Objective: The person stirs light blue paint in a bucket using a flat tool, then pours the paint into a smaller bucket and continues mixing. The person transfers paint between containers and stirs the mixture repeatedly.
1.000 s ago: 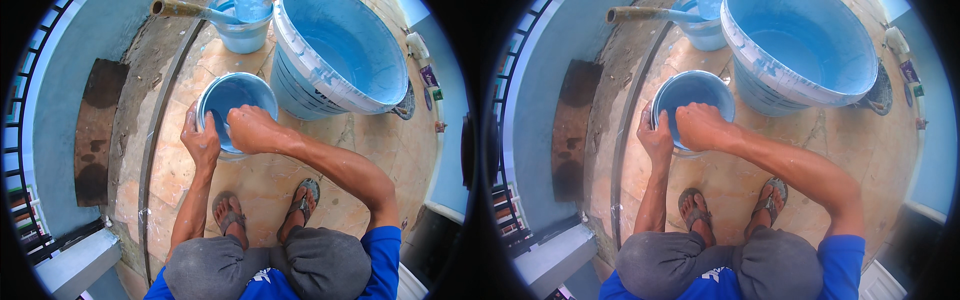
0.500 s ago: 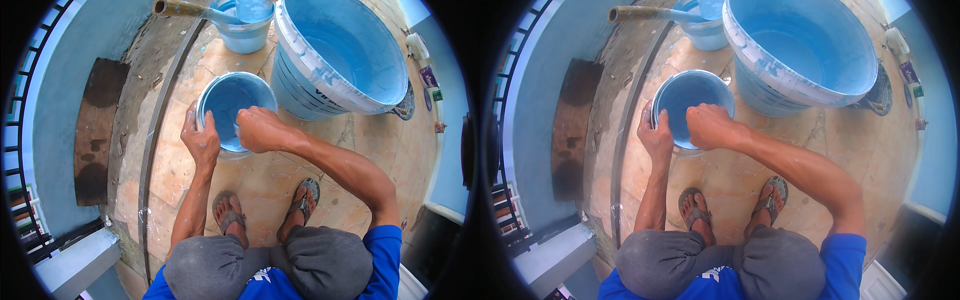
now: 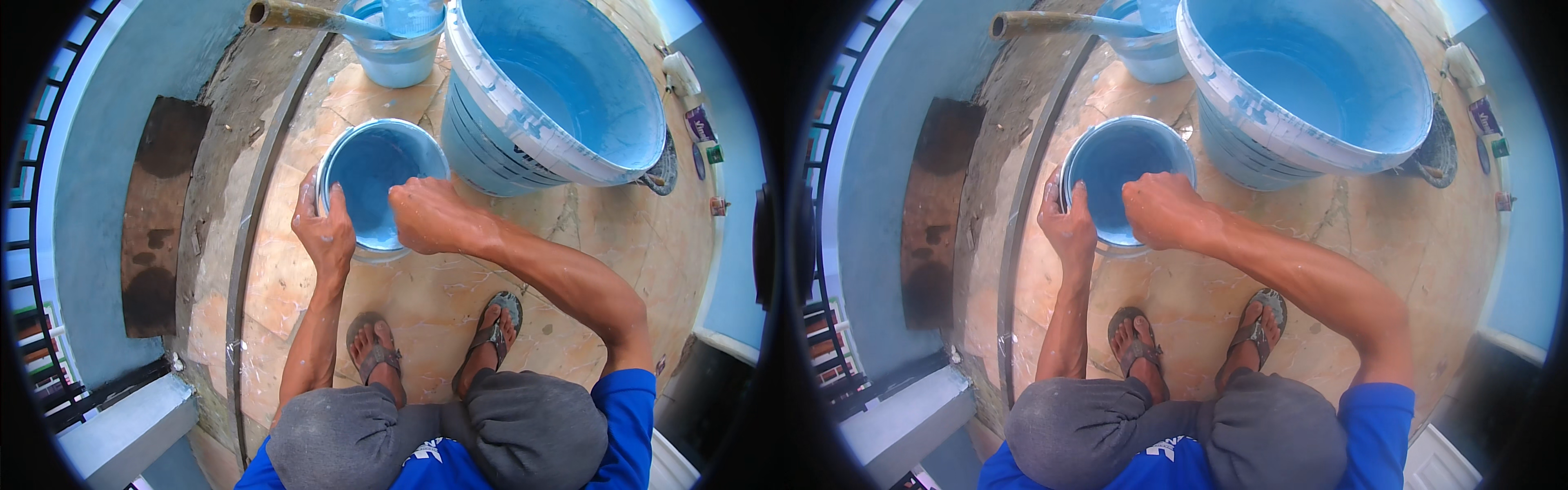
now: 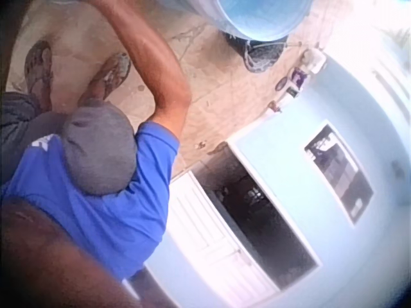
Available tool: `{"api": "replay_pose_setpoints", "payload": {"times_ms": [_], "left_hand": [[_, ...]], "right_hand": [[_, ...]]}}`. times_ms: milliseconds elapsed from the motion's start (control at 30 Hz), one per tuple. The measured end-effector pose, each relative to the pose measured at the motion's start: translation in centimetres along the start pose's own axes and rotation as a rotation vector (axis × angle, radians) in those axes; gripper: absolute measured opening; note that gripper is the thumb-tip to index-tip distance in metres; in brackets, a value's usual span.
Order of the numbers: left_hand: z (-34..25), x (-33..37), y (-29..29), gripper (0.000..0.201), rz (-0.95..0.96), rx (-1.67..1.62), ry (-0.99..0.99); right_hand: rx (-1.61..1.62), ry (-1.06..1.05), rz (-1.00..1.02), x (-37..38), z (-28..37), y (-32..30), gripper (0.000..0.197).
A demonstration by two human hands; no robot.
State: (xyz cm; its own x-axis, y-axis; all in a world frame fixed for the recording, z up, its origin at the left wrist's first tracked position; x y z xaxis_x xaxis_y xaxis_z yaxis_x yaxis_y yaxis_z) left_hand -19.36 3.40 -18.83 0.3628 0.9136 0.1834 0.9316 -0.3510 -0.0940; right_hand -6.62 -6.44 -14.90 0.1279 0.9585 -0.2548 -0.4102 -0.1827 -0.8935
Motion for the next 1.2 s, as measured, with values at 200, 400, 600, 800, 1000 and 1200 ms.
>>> {"api": "replay_pose_setpoints", "payload": {"times_ms": [200,400,600,800,1000,1200], "left_hand": [[0.0,0.0,-0.2,0.034,0.009,0.015,0.033],[0.3,0.2,-0.6,0.033,-0.015,0.0,0.012],[0.0,0.5,0.2,0.032,-0.004,-0.024,0.006],[0.0,0.9,0.1,0.031,-0.009,-0.01,-0.048],[0.6,1.3,-0.2,0.034,-0.018,0.022,0.008],[0.4,1.2,0.5,0.038,0.004,-0.005,0.016]], "right_hand": [[-0.103,-0.024,-0.273,1.3,0.9,-1.0,0.009],[-0.228,0.007,-0.097,0.0,-0.8,1.0,0.01],[0.064,0.094,-0.102,-0.1,-0.4,0.9,0.01],[-0.238,0.012,-0.233,1.3,-0.2,-2.0,0.013],[-0.315,0.03,0.079,0.1,-0.9,0.4,0.016],[0.046,0.032,-0.078,0.9,0.1,-1.0,0.013]]}}
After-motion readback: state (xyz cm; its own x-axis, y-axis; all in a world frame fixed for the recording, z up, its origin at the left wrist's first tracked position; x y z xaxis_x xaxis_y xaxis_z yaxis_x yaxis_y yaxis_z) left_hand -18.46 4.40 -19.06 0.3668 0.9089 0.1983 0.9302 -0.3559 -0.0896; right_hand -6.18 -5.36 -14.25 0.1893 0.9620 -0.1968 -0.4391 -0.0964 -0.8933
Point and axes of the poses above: each hand's wrist, its own x-axis towards the middle knuckle, its own y-axis out of the palm, z = x × y, the point moved 4 cm from there along x, towards the middle knuckle, and after that the axes turned 7 degrees about -x, right-handed, at the moved point
